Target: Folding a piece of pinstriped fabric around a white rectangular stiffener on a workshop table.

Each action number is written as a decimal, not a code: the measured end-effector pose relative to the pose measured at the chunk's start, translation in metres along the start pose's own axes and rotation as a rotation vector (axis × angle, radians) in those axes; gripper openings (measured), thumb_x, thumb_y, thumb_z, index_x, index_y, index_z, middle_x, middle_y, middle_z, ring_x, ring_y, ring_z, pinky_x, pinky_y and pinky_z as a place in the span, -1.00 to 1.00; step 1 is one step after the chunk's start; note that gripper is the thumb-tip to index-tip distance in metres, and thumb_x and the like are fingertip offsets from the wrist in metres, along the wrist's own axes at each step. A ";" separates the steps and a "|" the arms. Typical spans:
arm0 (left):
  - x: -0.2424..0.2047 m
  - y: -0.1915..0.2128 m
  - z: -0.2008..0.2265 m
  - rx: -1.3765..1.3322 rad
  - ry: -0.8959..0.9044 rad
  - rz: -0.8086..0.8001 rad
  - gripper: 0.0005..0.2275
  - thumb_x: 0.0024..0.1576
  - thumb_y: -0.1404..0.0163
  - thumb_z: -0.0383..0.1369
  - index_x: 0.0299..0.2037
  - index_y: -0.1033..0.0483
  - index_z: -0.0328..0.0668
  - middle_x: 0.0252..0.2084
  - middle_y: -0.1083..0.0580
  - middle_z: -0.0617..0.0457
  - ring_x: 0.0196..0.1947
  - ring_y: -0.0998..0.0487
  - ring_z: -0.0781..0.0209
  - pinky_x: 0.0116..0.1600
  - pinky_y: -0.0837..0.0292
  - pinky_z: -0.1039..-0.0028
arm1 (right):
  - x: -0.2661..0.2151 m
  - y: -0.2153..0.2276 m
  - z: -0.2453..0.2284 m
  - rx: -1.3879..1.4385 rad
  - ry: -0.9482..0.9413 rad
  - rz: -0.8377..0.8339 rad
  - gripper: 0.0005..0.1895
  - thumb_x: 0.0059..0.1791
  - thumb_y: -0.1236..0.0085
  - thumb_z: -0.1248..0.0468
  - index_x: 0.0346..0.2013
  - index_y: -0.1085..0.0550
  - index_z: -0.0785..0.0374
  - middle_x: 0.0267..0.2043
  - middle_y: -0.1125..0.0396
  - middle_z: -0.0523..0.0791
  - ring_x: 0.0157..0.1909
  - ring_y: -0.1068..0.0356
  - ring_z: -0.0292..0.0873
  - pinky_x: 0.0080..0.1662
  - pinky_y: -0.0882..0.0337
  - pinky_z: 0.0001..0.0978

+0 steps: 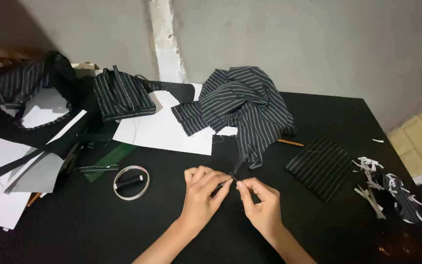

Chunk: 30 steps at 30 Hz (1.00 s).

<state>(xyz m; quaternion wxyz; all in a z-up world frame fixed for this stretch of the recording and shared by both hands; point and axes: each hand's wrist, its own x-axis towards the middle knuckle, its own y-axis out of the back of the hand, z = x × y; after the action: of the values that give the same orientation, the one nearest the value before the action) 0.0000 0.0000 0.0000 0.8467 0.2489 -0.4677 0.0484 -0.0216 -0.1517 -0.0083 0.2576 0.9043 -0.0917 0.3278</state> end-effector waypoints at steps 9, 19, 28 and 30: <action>-0.001 0.004 -0.019 0.071 0.035 -0.084 -0.91 0.14 0.07 -0.35 -0.24 -0.52 0.02 -0.24 -0.51 0.28 -0.26 -0.35 0.23 -0.16 0.06 0.36 | 0.009 0.012 0.008 -0.016 0.025 0.045 -0.74 0.00 0.18 0.41 -0.45 -0.49 0.27 -0.32 -0.40 -0.10 -0.21 -0.33 -0.20 -0.07 -0.28 -0.43; 0.001 0.003 -0.023 -0.203 0.195 -0.139 -0.98 0.02 -0.09 -0.37 -0.43 -0.56 0.03 -0.35 -0.48 0.20 -0.02 -0.38 0.17 0.13 0.07 0.28 | 0.017 0.018 0.026 0.388 -0.449 -0.118 -0.78 -0.05 0.01 0.34 -0.43 -0.54 0.44 -0.25 -0.49 0.11 -0.15 -0.41 -0.07 -0.03 -0.33 -0.19; -0.001 0.001 -0.020 -0.294 0.257 -0.320 -0.97 0.03 -0.09 -0.39 -0.44 -0.57 -0.01 -0.45 -0.46 0.17 -0.08 -0.40 0.18 0.13 0.08 0.25 | 0.006 0.006 0.035 0.555 -0.398 -0.208 -0.94 -0.16 -0.15 0.46 -0.49 -0.53 0.46 -0.43 -0.42 0.06 -0.32 -0.35 -0.14 -0.19 -0.30 -0.32; -0.003 -0.001 -0.023 -0.310 0.215 -0.330 -0.96 0.04 -0.05 -0.38 -0.42 -0.56 0.03 -0.42 -0.47 0.17 -0.07 -0.39 0.18 0.12 0.09 0.26 | -0.003 0.003 0.053 0.680 -0.619 0.043 -0.82 -0.08 0.03 0.32 -0.29 -0.45 0.39 -0.46 -0.32 0.02 -0.31 -0.32 -0.15 -0.16 -0.34 -0.34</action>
<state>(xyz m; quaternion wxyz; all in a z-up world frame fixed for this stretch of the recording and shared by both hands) 0.0163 0.0105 -0.0124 0.9161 0.1824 -0.3299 -0.1367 0.0043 -0.1823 -0.0436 -0.1001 0.9908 -0.0701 0.0588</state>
